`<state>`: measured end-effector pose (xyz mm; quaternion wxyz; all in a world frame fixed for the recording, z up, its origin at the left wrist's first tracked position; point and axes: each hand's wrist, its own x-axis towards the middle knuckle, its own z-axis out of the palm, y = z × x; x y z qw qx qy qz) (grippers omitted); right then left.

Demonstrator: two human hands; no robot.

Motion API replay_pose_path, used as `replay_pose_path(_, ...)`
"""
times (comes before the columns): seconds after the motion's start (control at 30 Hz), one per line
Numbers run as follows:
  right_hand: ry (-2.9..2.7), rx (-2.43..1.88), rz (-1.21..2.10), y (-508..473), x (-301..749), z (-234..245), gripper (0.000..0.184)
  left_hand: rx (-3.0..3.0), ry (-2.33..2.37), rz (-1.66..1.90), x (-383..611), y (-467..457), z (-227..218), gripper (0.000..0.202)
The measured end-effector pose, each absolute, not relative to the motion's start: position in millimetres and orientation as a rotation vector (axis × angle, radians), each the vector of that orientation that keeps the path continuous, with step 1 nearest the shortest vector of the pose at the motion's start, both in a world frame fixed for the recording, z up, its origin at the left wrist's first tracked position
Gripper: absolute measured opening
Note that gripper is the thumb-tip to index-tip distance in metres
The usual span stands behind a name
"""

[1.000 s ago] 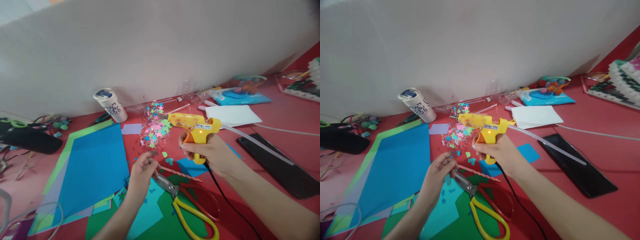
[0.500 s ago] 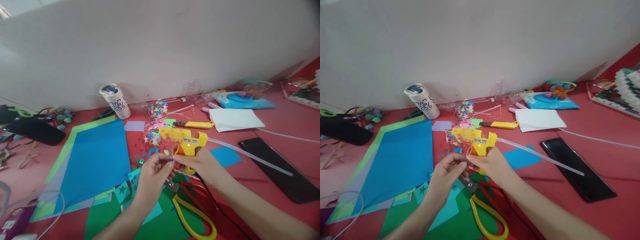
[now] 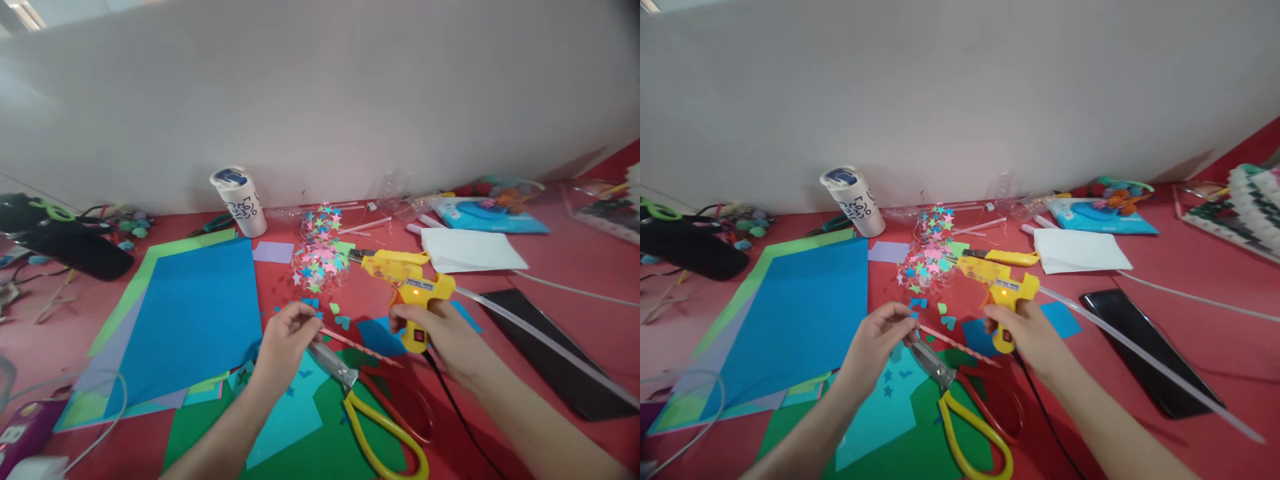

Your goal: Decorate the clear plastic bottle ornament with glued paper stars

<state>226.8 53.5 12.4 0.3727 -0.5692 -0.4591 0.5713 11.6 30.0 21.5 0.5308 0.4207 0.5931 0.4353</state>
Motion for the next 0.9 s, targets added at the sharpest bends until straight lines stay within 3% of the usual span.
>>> replay_pose_path(0.3,-1.306,-1.472,1.725,48,253,-1,0.014,1.016,1.421,1.022,-9,34,22,0.01)
replay_pose_path(0.7,-1.241,-1.28,1.73,39,241,14,0.029,0.948,1.263,0.963,19,27,20,0.012)
replay_pose_path(0.9,-1.309,-1.38,1.525,24,238,35,0.028,0.9,1.296,1.06,25,26,29,0.013)
